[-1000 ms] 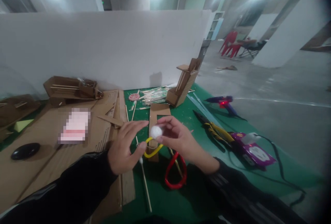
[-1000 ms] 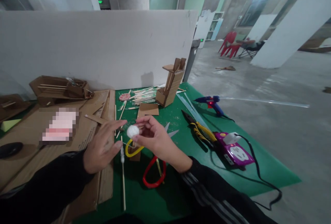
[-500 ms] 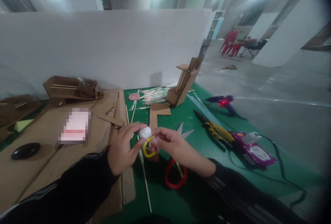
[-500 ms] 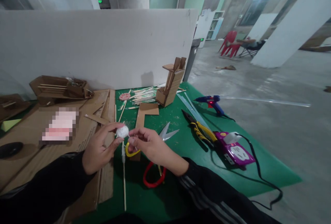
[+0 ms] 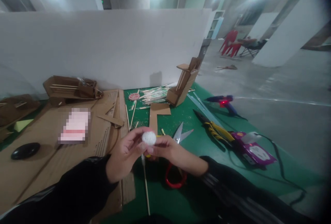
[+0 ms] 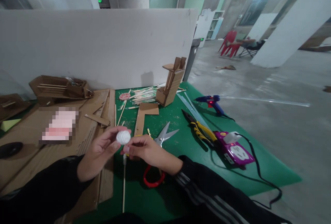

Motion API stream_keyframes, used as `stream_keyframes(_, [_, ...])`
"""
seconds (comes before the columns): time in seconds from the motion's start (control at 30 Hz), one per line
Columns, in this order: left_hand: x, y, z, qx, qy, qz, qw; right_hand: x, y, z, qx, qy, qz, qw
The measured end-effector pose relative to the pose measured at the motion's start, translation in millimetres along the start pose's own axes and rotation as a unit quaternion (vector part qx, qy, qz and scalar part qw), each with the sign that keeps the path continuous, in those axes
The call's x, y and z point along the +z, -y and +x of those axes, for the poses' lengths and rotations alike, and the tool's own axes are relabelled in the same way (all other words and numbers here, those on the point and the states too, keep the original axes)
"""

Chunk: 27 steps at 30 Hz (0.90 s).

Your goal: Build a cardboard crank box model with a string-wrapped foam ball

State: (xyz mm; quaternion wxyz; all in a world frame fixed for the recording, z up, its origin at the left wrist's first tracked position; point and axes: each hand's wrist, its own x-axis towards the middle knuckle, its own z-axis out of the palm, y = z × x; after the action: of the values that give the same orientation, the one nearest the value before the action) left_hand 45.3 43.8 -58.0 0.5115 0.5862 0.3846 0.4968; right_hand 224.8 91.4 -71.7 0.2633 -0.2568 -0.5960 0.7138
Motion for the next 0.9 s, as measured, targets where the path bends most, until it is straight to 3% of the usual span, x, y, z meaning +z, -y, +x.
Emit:
stream_keyframes(0.2, [3.5,-11.5,-11.0,-0.05,0.085,-0.025,0.995,-9.3,2.0,4.0,-0.003,-0.032,-0.03,0.999])
stream_keyframes(0.37, [5.4,-13.7,-12.7,-0.063,0.099,0.016,0.993,-19.6,7.5,5.7,-0.026,-0.088,-0.083,0.992])
stream_keyframes(0.5, [6.6,-4.6,-10.6,-0.083,0.098,-0.032,0.991,-23.9,9.3,4.2,-0.046,-0.113,-0.118,0.985])
stream_keyframes(0.63, [7.5,1.9,-11.0,-0.143,0.119,-0.118,0.975,-25.9,13.0,2.4,-0.061,-0.129,-0.134,0.981])
stream_keyframes(0.9, [5.0,14.0,-7.5,-0.109,0.016,-0.104,0.988,-18.0,32.3,-7.9,-0.09,-0.148,-0.119,0.978])
